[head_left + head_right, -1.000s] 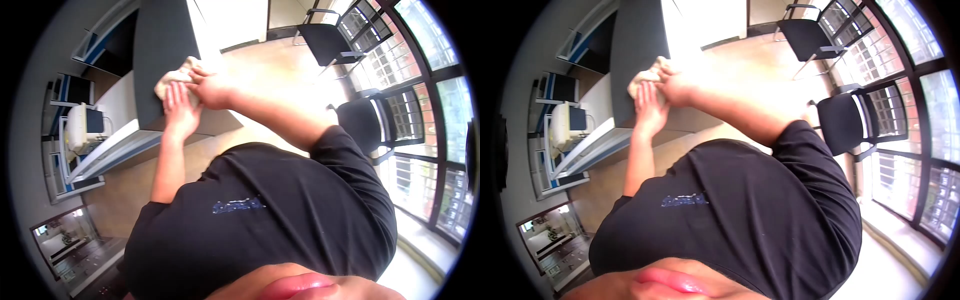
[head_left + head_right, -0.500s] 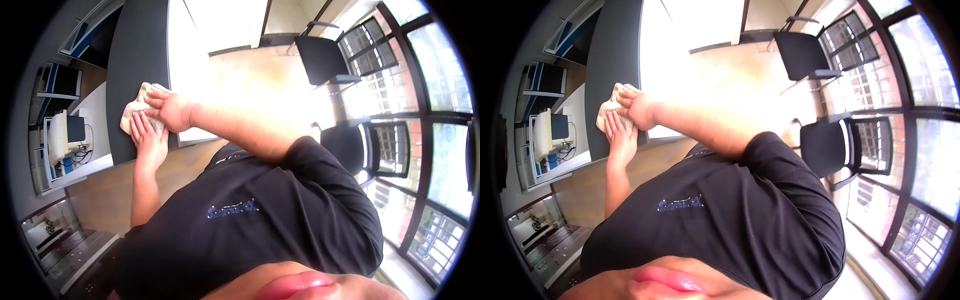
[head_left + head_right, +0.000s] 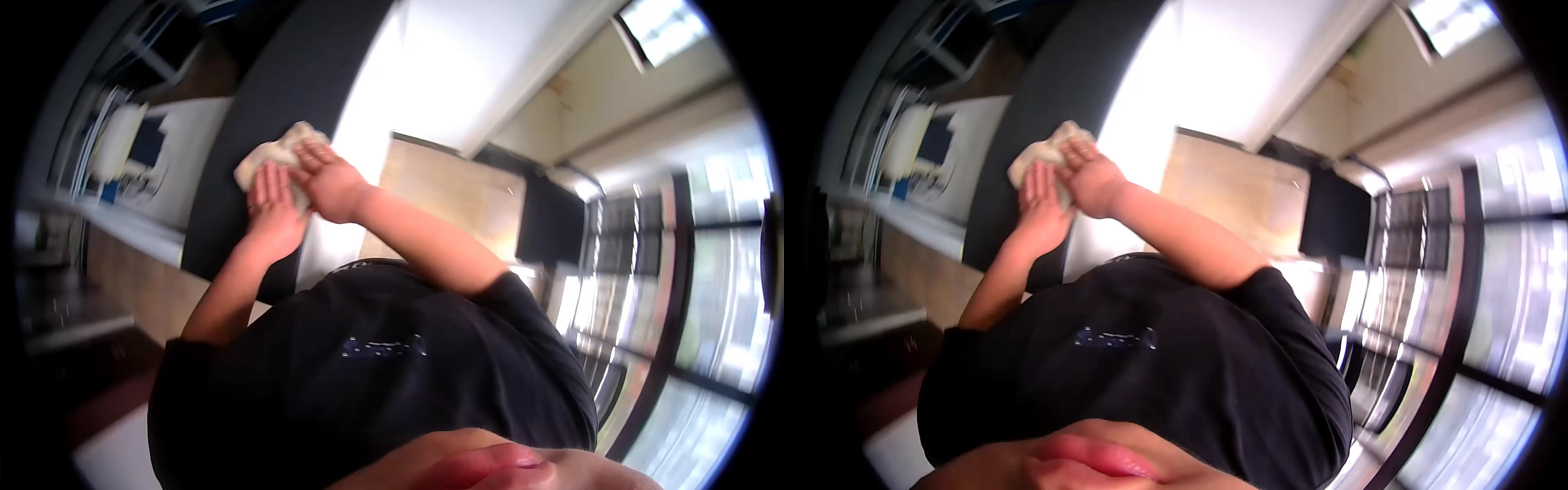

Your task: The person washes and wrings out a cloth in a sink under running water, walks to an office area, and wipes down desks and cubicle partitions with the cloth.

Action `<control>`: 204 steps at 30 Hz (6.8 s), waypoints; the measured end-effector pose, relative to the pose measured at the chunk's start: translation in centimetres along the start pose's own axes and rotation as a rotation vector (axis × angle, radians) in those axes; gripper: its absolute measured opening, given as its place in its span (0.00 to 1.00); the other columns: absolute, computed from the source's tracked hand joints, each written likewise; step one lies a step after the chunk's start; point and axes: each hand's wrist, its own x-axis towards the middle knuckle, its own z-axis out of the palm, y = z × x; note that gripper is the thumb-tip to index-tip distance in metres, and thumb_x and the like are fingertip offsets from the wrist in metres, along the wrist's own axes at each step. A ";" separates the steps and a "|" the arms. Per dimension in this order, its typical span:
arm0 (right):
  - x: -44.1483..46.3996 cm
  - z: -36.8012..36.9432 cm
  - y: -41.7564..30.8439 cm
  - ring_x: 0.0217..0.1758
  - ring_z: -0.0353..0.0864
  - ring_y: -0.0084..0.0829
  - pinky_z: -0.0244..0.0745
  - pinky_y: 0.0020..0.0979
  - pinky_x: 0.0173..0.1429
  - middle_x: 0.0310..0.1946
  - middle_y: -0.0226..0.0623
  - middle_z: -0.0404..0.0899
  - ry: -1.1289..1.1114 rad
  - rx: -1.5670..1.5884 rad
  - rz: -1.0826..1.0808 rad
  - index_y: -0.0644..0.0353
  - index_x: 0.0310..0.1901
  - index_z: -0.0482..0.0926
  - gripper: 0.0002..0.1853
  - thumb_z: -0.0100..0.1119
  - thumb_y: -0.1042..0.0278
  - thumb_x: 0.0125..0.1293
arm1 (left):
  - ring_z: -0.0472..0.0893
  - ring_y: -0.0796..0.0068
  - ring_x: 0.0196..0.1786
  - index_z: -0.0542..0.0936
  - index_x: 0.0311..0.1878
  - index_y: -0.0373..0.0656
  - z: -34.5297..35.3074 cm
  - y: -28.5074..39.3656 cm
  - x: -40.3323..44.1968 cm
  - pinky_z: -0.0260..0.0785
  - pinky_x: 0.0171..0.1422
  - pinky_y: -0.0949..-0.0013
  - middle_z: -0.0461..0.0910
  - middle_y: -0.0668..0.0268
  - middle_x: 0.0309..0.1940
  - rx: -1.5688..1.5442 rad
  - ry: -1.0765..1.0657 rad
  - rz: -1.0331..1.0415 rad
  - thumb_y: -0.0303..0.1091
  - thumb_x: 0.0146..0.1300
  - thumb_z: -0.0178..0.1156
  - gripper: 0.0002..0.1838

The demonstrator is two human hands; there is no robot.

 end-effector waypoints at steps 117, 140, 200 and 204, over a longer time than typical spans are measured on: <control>-6.2 -6.9 10.1 0.89 0.41 0.55 0.41 0.66 0.86 0.88 0.26 0.43 -0.079 -0.235 -0.524 0.21 0.82 0.57 0.38 0.41 0.23 0.74 | 0.59 0.53 0.84 0.81 0.68 0.60 5.7 19.0 -15.3 0.49 0.84 0.37 0.65 0.62 0.81 0.368 0.752 -1.265 0.66 0.75 0.51 0.29; 0.1 -3.0 11.6 0.87 0.40 0.66 0.40 0.76 0.80 0.88 0.34 0.47 -0.019 -0.164 -0.536 0.25 0.82 0.59 0.40 0.42 0.23 0.72 | 0.66 0.53 0.80 0.84 0.63 0.58 5.3 18.8 -14.6 0.58 0.81 0.44 0.73 0.66 0.76 0.290 0.809 -1.191 0.59 0.75 0.56 0.24; 20.9 -7.1 30.7 0.87 0.38 0.67 0.33 0.69 0.84 0.88 0.38 0.41 -0.186 -0.230 -0.379 0.36 0.85 0.51 0.38 0.35 0.32 0.79 | 0.72 0.40 0.72 0.75 0.68 0.34 1.6 18.5 -11.8 0.60 0.79 0.45 0.79 0.49 0.68 0.157 0.834 -1.070 0.46 0.78 0.51 0.27; 14.0 -7.3 21.4 0.85 0.47 0.66 0.54 0.69 0.78 0.86 0.40 0.51 -0.149 -0.170 -0.780 0.37 0.81 0.62 0.35 0.45 0.37 0.76 | 0.71 0.40 0.73 0.75 0.68 0.35 1.9 18.6 -12.3 0.58 0.80 0.44 0.77 0.50 0.70 0.199 0.775 -1.052 0.46 0.77 0.52 0.27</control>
